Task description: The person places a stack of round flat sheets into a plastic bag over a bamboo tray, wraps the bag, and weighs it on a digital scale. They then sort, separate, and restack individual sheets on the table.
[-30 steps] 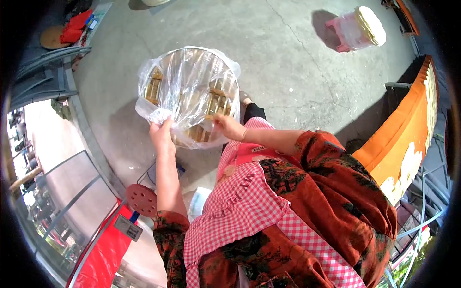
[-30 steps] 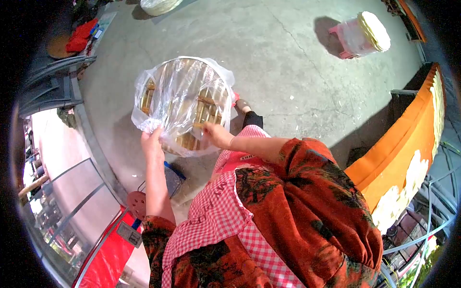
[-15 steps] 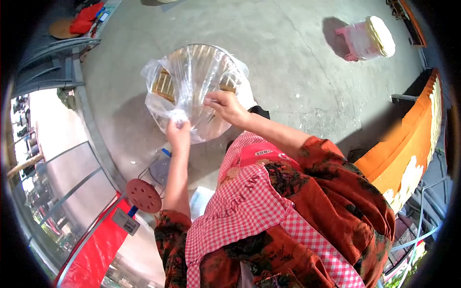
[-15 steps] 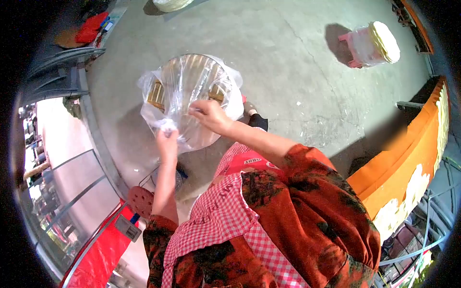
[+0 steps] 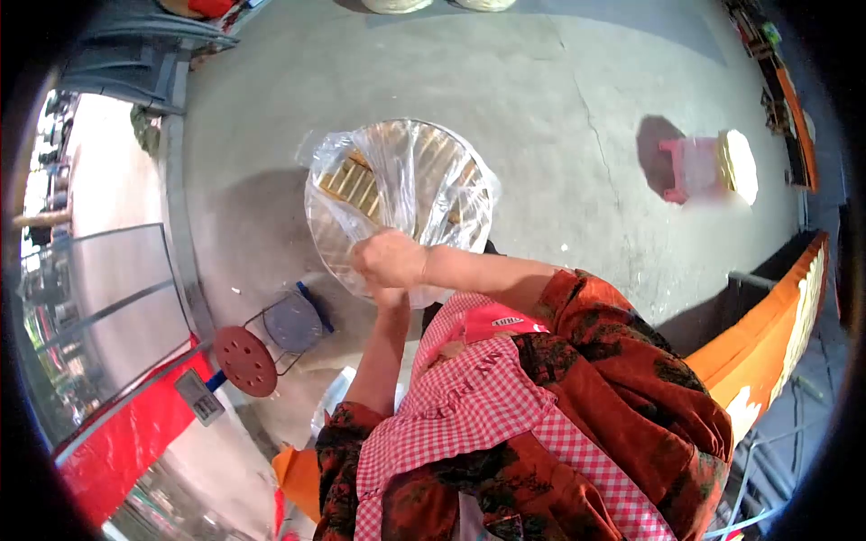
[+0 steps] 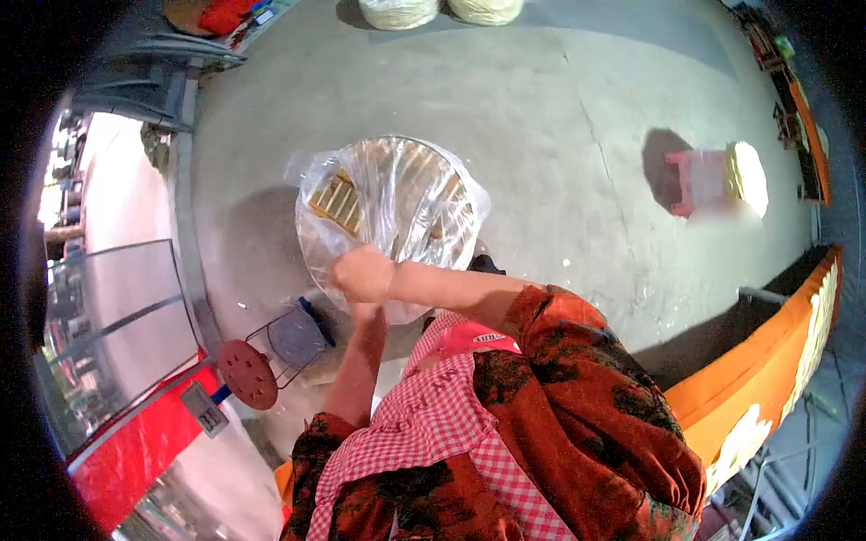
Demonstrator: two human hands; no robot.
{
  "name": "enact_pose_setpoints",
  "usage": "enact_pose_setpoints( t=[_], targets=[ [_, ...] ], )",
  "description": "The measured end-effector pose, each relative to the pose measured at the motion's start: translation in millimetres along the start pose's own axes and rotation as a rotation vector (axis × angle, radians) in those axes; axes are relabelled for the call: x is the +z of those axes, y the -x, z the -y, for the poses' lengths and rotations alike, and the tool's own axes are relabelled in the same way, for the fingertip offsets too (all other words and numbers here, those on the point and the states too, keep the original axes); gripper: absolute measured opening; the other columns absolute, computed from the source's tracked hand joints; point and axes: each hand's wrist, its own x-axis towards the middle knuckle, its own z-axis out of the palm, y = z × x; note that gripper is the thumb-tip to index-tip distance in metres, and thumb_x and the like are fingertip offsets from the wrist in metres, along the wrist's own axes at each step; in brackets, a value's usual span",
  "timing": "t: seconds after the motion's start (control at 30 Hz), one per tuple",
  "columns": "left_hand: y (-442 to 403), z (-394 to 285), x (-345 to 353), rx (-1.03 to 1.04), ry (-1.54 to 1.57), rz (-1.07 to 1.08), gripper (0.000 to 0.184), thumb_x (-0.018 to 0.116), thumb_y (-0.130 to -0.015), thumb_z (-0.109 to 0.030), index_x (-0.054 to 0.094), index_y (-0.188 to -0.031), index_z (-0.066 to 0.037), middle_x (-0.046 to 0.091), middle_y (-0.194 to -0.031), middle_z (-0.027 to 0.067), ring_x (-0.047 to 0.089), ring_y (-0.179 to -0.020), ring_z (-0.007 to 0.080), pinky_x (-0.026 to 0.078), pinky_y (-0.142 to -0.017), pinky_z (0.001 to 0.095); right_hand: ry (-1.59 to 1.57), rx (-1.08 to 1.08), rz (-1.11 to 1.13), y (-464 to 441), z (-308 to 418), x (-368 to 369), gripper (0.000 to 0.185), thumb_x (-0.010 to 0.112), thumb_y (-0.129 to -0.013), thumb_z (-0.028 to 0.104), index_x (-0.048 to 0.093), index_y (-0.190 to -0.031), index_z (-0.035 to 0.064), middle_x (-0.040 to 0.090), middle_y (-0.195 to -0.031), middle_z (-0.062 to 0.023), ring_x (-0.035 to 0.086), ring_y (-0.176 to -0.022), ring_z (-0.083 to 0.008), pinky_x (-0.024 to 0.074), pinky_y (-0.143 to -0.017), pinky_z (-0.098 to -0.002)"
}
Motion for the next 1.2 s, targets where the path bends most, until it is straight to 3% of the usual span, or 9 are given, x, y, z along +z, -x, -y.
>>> enact_pose_setpoints(
  t=[0.1, 0.23, 0.33, 0.5, 0.57, 0.67, 0.83, 1.13, 1.2],
  targets=[
    [-5, -5, 0, -0.127, -0.180, -0.099, 0.014, 0.061, -0.086, -0.011, 0.059, -0.099, -0.006, 0.059, -0.086, 0.0014, 0.057, -0.081, 0.0138, 0.045, -0.074, 0.0296, -0.518, 0.150, -0.082, -46, -42, -37, 0.019, 0.068, -0.071, 0.020, 0.065, -0.085, 0.0078, 0.065, -0.079, -0.0127, 0.063, -0.077, -0.0349, 0.0514, -0.070, -0.0431],
    [-7, -30, 25, -0.273, -0.424, -0.313, 0.010, 0.060, -0.085, -0.010, 0.062, -0.084, -0.001, 0.061, -0.074, 0.0028, 0.057, -0.068, 0.0135, 0.044, -0.063, 0.0291, 0.026, 0.563, -0.458, -151, -132, -12, 0.042, 0.071, -0.074, 0.029, 0.060, -0.109, 0.0073, 0.058, -0.108, -0.0178, 0.057, -0.102, -0.0327, 0.0482, -0.085, -0.0385],
    [-4, -49, 44, -0.302, -0.543, -0.346, 0.012, 0.060, -0.085, -0.011, 0.063, -0.084, 0.001, 0.061, -0.075, 0.0017, 0.055, -0.066, 0.0119, 0.044, -0.062, 0.0293, 0.004, 0.500, -0.357, -190, -158, 10, 0.030, 0.067, -0.078, 0.029, 0.065, -0.099, 0.0090, 0.064, -0.089, -0.0127, 0.062, -0.088, -0.0277, 0.0505, -0.080, -0.0381],
    [-8, -38, 32, -0.364, -0.370, -0.421, 0.009, 0.061, -0.086, -0.010, 0.065, -0.086, -0.002, 0.060, -0.071, 0.0008, 0.052, -0.062, 0.0075, 0.040, -0.054, 0.0257, -0.820, 0.159, 0.061, -150, -139, -21, 0.014, 0.052, -0.085, 0.013, 0.064, -0.090, 0.0086, 0.064, -0.073, -0.0119, 0.062, -0.067, -0.0228, 0.0497, -0.063, -0.0347],
    [-16, -45, 32, -0.450, -0.323, -0.392, 0.006, 0.063, -0.086, -0.010, 0.065, -0.083, -0.005, 0.059, -0.069, -0.0004, 0.051, -0.059, 0.0071, 0.038, -0.049, 0.0237, -0.561, -0.038, -0.120, -87, -107, -43, 0.012, 0.052, -0.091, 0.014, 0.055, -0.090, 0.0020, 0.060, -0.080, -0.0143, 0.058, -0.069, -0.0250, 0.0457, -0.065, -0.0360],
    [-35, -25, 38, -0.562, -0.261, -0.601, 0.004, 0.063, -0.086, -0.009, 0.064, -0.087, -0.005, 0.060, -0.073, 0.0006, 0.053, -0.059, 0.0096, 0.041, -0.048, 0.0249, -0.372, -0.101, 0.063, -21, -122, -29, 0.006, 0.059, -0.082, 0.006, 0.055, -0.086, 0.0032, 0.058, -0.084, -0.0117, 0.058, -0.085, -0.0315, 0.0462, -0.082, -0.0385],
    [-62, -27, 49, -0.525, 0.106, -0.609, 0.013, 0.060, -0.088, -0.005, 0.060, -0.100, -0.004, 0.060, -0.088, 0.0024, 0.056, -0.070, 0.0116, 0.046, -0.054, 0.0264, -0.266, -0.148, -0.269, 9, -102, -19, 0.010, 0.061, -0.076, 0.004, 0.059, -0.086, 0.0036, 0.058, -0.099, -0.0104, 0.056, -0.100, -0.0308, 0.0464, -0.086, -0.0406],
    [-71, -16, 54, -0.526, -0.012, -0.598, 0.018, 0.057, -0.087, -0.002, 0.060, -0.104, -0.003, 0.061, -0.089, 0.0023, 0.056, -0.070, 0.0114, 0.046, -0.055, 0.0258, -0.672, 0.203, -0.138, 23, -125, 20, 0.012, 0.058, -0.078, 0.004, 0.060, -0.090, 0.0044, 0.060, -0.087, -0.0157, 0.057, -0.083, -0.0394, 0.0476, -0.073, -0.0416],
    [-73, -17, 59, -0.525, -0.022, -0.606, 0.017, 0.057, -0.087, -0.003, 0.061, -0.103, -0.003, 0.061, -0.088, 0.0023, 0.056, -0.070, 0.0113, 0.046, -0.056, 0.0260, -0.611, 0.210, -0.090, 24, -129, 29, 0.016, 0.057, -0.084, 0.004, 0.058, -0.099, 0.0032, 0.061, -0.090, -0.0155, 0.060, -0.084, -0.0324, 0.0481, -0.073, -0.0370]
  ],
)
